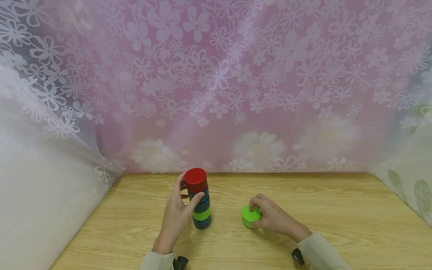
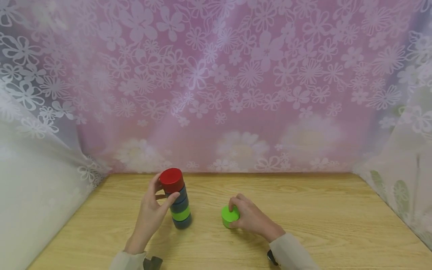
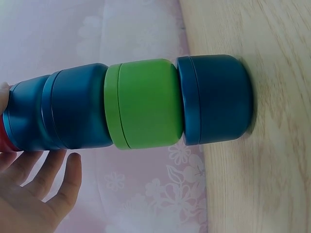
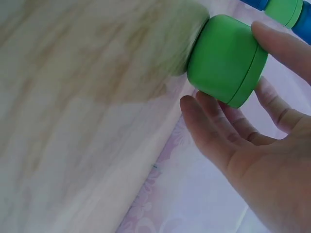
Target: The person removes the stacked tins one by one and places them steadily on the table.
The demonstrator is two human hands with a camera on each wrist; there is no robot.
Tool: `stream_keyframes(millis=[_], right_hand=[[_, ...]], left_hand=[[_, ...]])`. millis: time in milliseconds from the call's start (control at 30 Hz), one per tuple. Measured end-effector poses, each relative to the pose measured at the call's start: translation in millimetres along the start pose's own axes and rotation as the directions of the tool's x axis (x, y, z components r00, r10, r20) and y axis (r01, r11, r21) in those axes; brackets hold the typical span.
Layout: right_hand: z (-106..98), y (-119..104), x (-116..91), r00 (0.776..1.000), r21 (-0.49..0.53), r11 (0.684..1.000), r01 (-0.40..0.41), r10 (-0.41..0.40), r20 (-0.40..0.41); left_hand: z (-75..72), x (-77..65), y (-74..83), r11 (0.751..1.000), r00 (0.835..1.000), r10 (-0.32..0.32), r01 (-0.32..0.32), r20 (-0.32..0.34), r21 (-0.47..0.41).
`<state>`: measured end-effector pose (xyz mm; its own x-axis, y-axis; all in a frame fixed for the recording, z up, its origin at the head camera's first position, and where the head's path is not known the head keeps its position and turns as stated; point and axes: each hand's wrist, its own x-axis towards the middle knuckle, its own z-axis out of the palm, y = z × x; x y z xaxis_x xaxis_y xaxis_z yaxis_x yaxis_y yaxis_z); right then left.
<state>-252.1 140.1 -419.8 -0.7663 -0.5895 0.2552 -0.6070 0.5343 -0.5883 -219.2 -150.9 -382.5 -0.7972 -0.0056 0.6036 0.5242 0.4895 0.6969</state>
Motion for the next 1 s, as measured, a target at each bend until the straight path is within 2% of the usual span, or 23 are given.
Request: stream_keyframes(millis=[233,433,600,1000], right_hand=[[-7.8,-7.2,2.8,0.999,0.011,1.0,-0.007,0.008,-0.033],[-14.0,-18.3,12.4,0.994,0.105,0.994,0.013,-0.001,-0.114],[-15.7,-31.4,19.6,0.984,0.147,0.988,0.044,-0.017,-0.179],[-13.4,-57.2,37.6,0.953,0.173,0.979,0.106,-0.051,-0.298]], left_hand=[[0.1,0.4,0.0,1.0,1.0,0.015,-0.015,0.005,0.003],[-0.5,-0.4,-1.6,1.0,1.0,0.019,-0.019,0.005,0.004],[-1.0,-0.9,-2.3,1.0,1.0,0.026,-0.026,0.007,-0.003],[-0.4,-1.6,-4.3,1.0,0.999,-0.013,0.012,0.033,0.015]])
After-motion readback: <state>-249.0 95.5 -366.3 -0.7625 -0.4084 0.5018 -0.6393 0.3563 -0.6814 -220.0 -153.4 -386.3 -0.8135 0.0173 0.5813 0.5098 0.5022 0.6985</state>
